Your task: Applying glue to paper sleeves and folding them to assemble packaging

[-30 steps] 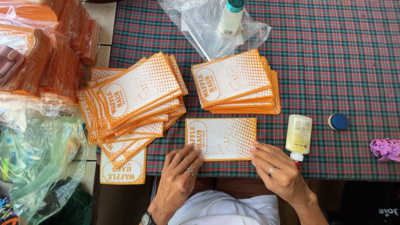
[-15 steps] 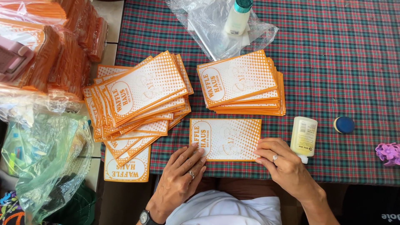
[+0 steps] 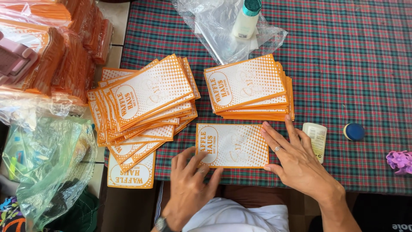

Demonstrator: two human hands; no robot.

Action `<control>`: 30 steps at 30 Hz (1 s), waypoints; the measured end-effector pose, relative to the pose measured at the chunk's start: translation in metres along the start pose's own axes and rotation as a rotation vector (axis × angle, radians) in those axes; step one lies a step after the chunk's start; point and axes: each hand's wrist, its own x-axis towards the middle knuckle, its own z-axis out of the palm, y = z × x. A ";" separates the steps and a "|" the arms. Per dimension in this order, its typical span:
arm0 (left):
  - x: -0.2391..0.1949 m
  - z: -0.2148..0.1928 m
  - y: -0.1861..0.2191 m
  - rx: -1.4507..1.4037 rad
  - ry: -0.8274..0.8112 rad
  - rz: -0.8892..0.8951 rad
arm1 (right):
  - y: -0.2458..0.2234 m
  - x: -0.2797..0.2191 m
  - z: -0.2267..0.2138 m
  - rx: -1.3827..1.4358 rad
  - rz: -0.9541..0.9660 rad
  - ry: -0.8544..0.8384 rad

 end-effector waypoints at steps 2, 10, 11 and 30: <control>0.018 0.021 0.016 -0.054 -0.038 0.025 | 0.000 -0.001 0.001 -0.023 -0.002 0.004; 0.040 0.134 0.045 0.033 -0.144 -0.072 | 0.000 0.000 0.004 -0.026 0.007 0.008; 0.039 0.132 0.043 0.068 -0.182 -0.015 | 0.000 -0.001 0.005 -0.042 0.004 0.014; 0.013 0.033 -0.035 0.415 -0.324 -0.120 | 0.004 0.002 -0.008 0.107 0.026 -0.046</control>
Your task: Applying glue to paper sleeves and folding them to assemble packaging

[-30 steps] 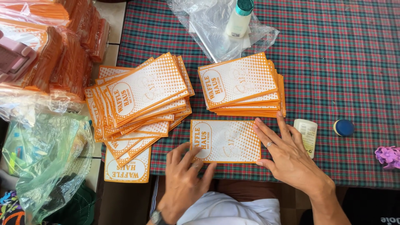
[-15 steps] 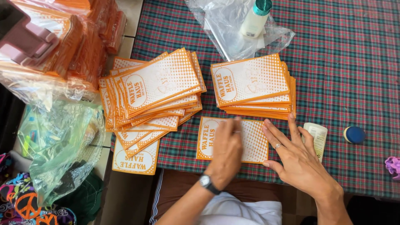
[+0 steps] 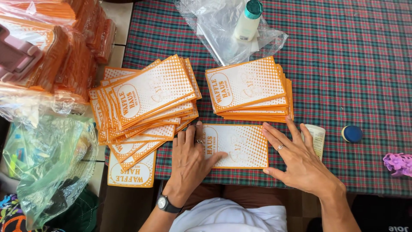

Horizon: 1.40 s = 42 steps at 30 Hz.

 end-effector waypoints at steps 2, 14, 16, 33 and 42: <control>0.000 -0.006 -0.001 -0.016 -0.023 0.011 | 0.001 -0.001 -0.007 0.011 -0.006 0.027; -0.019 -0.021 0.041 -0.042 0.136 0.032 | 0.013 0.074 -0.029 0.118 0.032 0.369; -0.020 -0.021 0.041 -0.043 0.047 0.137 | 0.020 0.087 -0.023 0.047 -0.009 0.330; 0.027 -0.108 -0.078 -0.172 0.393 0.128 | -0.066 -0.004 0.034 0.055 -0.071 0.454; 0.031 -0.059 -0.024 -0.621 0.301 0.350 | -0.061 -0.028 0.023 0.334 0.245 0.571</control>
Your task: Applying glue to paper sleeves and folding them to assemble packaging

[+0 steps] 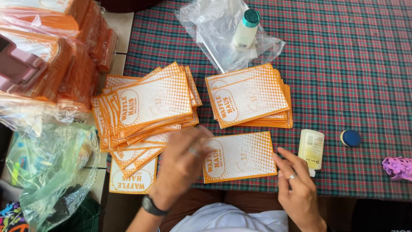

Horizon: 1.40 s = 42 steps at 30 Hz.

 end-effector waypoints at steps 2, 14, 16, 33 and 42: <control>-0.021 0.025 0.000 -0.034 -0.160 -0.049 | 0.007 -0.002 0.000 0.011 0.047 -0.002; -0.013 0.042 -0.011 -0.275 -0.224 -0.360 | 0.015 0.008 0.001 0.061 -0.026 0.080; -0.007 0.033 -0.007 -0.330 -0.240 -0.359 | 0.023 0.012 0.009 0.080 -0.163 0.003; -0.015 0.130 0.037 0.136 -0.216 -0.065 | 0.072 0.017 -0.039 -0.313 0.538 0.069; 0.010 0.132 0.018 -0.054 -0.486 -0.295 | 0.081 0.019 -0.041 0.726 0.847 0.263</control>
